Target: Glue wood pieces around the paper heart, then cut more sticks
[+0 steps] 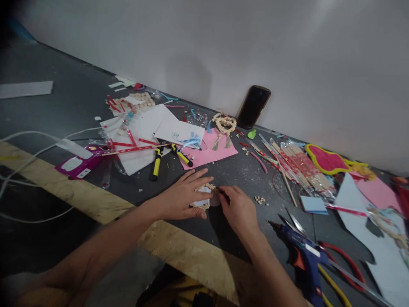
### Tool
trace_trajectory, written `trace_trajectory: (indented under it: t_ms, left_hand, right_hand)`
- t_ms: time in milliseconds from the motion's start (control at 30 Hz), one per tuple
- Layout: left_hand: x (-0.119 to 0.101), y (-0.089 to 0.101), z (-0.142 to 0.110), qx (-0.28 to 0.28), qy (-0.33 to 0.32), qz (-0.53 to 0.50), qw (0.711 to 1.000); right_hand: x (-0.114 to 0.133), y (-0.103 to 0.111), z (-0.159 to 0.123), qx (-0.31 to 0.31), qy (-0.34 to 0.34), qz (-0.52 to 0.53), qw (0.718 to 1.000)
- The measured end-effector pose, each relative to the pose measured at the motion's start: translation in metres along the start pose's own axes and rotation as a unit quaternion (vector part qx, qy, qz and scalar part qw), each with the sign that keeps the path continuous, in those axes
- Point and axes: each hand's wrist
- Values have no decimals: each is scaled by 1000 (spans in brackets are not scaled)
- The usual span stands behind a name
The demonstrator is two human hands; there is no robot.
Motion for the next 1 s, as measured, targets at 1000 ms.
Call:
trace_trajectory:
  t_ms: [1000]
  left_hand:
    - [0,-6,-1,-14,3,1,1000]
  right_hand:
    - [-5,6,-7,-8,-3,-14,1000]
Point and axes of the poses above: each hand's wrist, its own z-axis towards the middle knuckle, its own y-axis out of the back of the hand, x = y × z, and after that the axes turned 8 degrees about -x, right-handed
